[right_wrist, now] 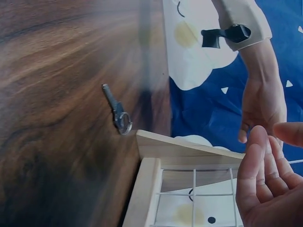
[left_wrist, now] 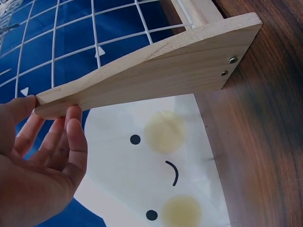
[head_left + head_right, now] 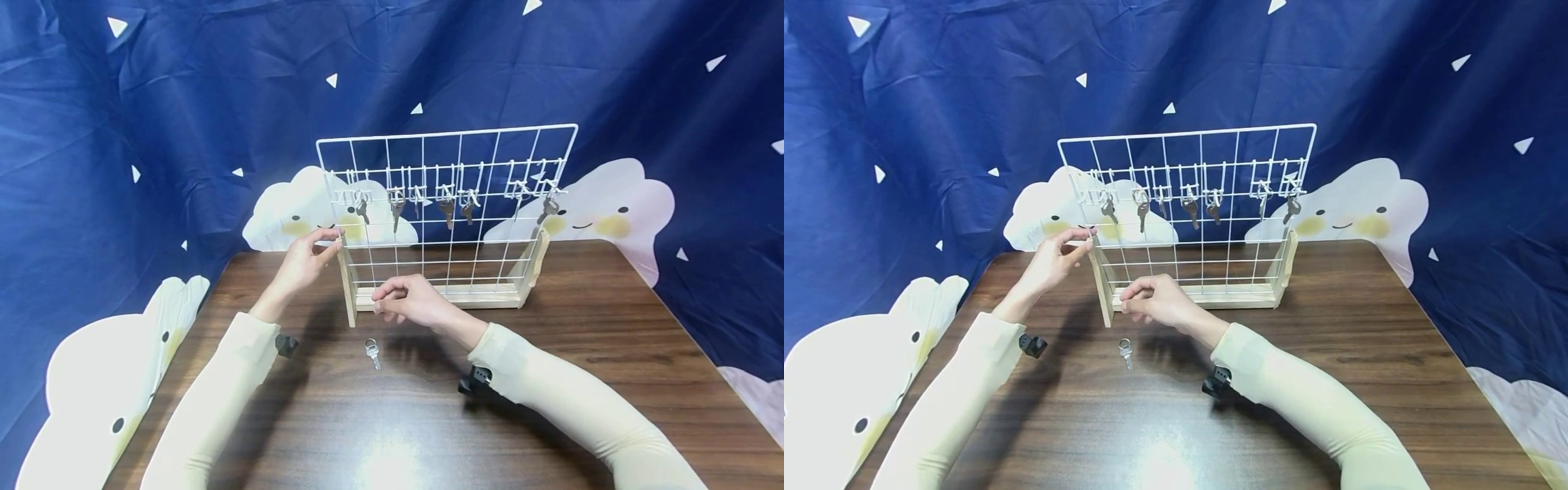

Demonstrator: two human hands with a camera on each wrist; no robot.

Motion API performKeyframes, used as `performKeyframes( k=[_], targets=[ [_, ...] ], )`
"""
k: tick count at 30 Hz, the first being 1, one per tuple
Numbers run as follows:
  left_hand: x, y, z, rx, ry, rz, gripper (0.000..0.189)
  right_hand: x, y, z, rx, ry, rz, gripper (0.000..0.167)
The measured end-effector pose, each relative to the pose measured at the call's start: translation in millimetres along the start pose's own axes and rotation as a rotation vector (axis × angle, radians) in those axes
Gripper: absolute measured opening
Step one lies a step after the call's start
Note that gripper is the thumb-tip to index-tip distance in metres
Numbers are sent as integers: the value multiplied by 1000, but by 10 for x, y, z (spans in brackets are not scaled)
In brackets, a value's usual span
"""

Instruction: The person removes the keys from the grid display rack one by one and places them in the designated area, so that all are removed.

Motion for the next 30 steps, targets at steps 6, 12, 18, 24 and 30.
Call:
performKeyframes(
  k=[6,12,18,24,30],
  targets=[
    [-9,-5,7,8,-20,5,35,18,4,116,50,-1,-29,19],
    [-12,-5,8,11,-55,9,35,47,-8,261,85,-15,-56,21],
    [-12,-2,12,12,-40,6,36,74,-12,388,105,-16,-80,20],
    [-13,-3,18,26,-45,9,36,96,7,457,125,-7,-92,19],
    [-11,-4,17,31,-37,12,36,114,32,491,132,1,-109,18]
  ],
)
Point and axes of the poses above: each hand's wrist, its own y-axis towards the middle knuckle, its own x-axis out of the back of the hand, z = x × y, the point moved 4 cm from there along y, towards the middle knuckle, and after that the axes turned 3 degrees about z, right-handed, at the moved point
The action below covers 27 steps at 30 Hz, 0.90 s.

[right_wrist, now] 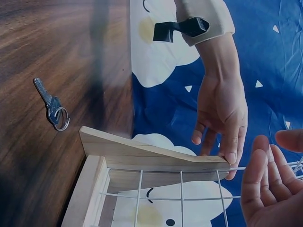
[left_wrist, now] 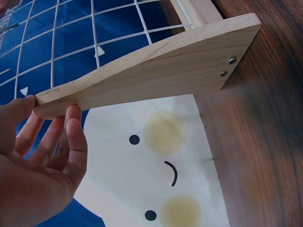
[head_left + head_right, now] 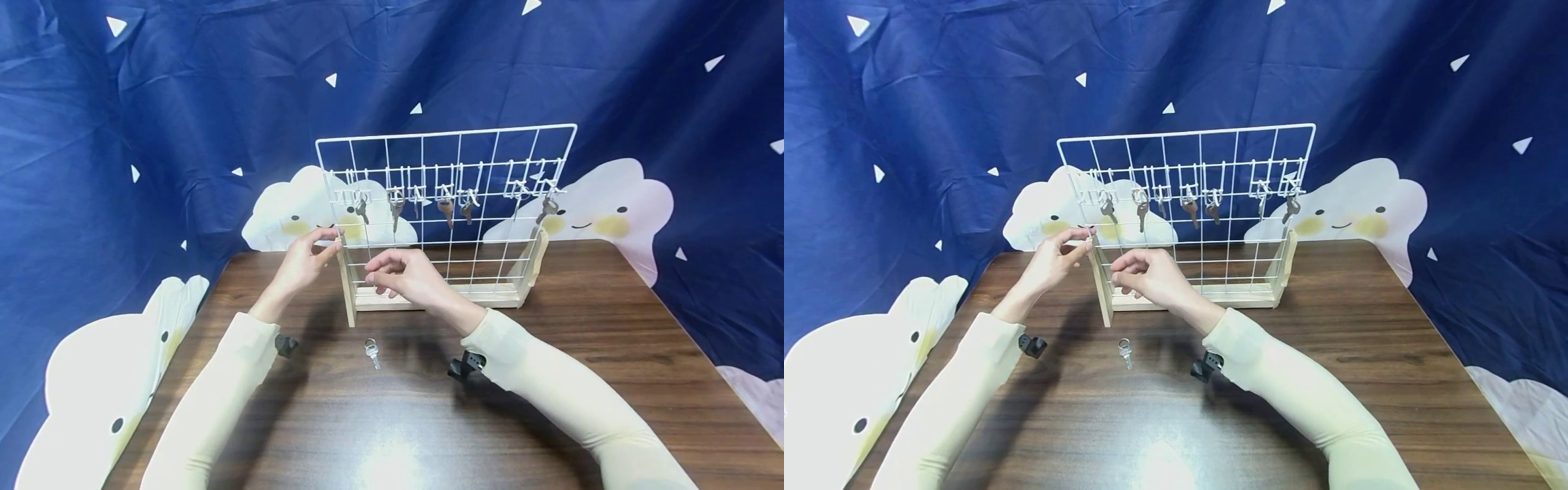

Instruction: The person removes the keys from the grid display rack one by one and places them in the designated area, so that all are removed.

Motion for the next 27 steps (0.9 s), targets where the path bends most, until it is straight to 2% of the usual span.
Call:
performKeyframes(
  k=[7,13,20,27],
  targets=[
    [9,4,2,-6,16,-4,35,11,33,25,8,-26,-6,17],
    [7,2,6,-6,9,0,36,43,74,76,25,-31,-24,25],
    [5,1,13,-11,19,1,35,60,122,138,11,-14,-48,20],
    [-1,3,18,-8,-1,3,36,96,176,207,43,-26,-69,26]
  ],
)
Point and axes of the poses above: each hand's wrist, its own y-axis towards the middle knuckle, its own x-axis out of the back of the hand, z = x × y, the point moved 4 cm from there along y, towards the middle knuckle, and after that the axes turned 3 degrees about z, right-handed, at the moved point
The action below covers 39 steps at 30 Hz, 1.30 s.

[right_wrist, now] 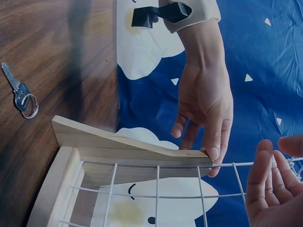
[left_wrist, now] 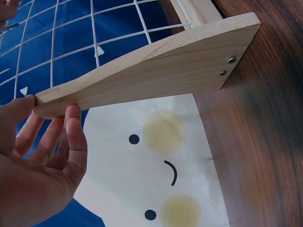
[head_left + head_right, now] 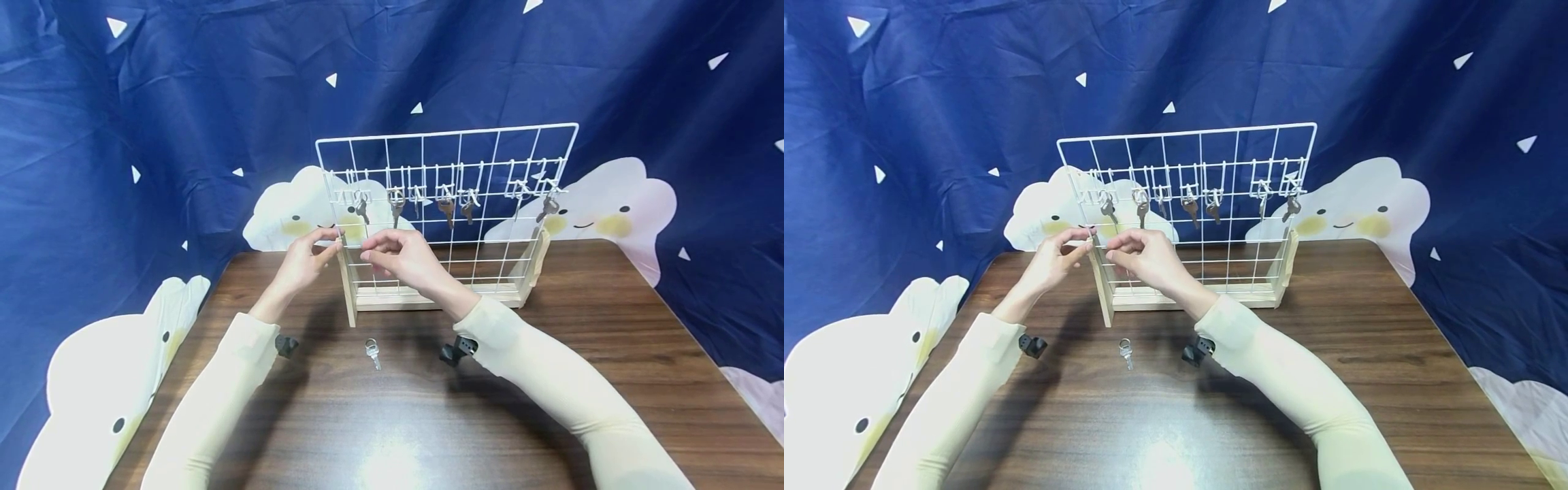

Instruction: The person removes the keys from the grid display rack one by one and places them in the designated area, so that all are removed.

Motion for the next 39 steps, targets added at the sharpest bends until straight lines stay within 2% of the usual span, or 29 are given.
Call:
performKeyframes(
  k=[11,24,39],
  targets=[
    [-12,-1,-1,5,2,4,37,16,65,76,13,-9,-43,19],
    [-12,17,5,-1,-6,2,36,81,148,88,31,103,-104,24],
    [-9,5,2,1,-3,-5,36,108,206,94,55,59,-168,26]
  ],
)
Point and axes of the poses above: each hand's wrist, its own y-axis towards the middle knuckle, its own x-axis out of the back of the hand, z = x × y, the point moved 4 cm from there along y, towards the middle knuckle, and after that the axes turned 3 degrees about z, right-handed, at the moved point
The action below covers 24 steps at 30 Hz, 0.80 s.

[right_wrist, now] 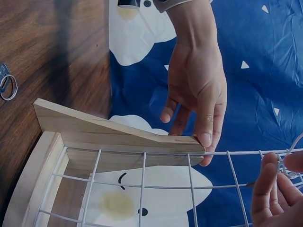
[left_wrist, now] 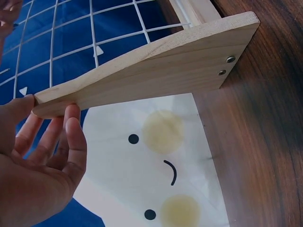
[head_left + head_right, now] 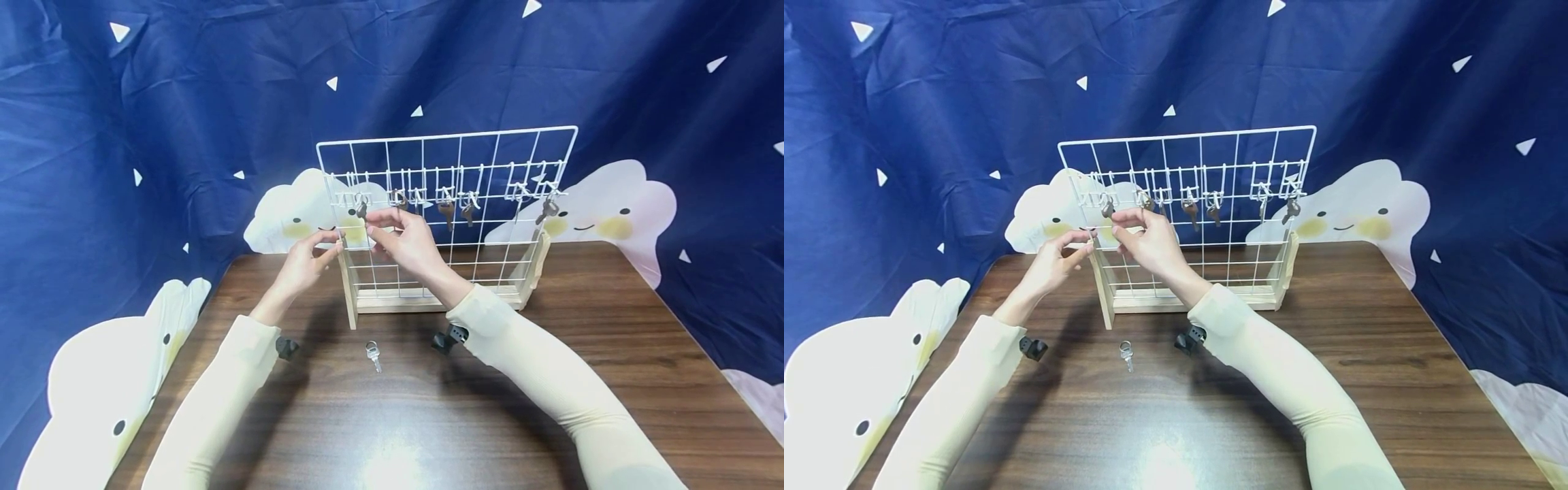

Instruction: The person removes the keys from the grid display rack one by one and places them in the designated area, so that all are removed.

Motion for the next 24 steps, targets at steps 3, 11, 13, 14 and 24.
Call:
performKeyframes(
  k=[3,11,13,14,24],
  targets=[
    [-3,-4,6,4,-7,4,37,4,-3,-6,5,-26,-12,27],
    [-5,-10,12,2,-13,3,36,-22,18,-39,20,-25,-18,35],
    [-2,-10,12,0,-3,1,36,-29,27,-44,25,-32,-17,37],
    [-1,-10,11,0,1,1,36,-31,32,-45,29,-37,-16,37],
    [8,-5,4,-2,9,8,38,-50,36,-7,26,-76,5,40]
  ],
)
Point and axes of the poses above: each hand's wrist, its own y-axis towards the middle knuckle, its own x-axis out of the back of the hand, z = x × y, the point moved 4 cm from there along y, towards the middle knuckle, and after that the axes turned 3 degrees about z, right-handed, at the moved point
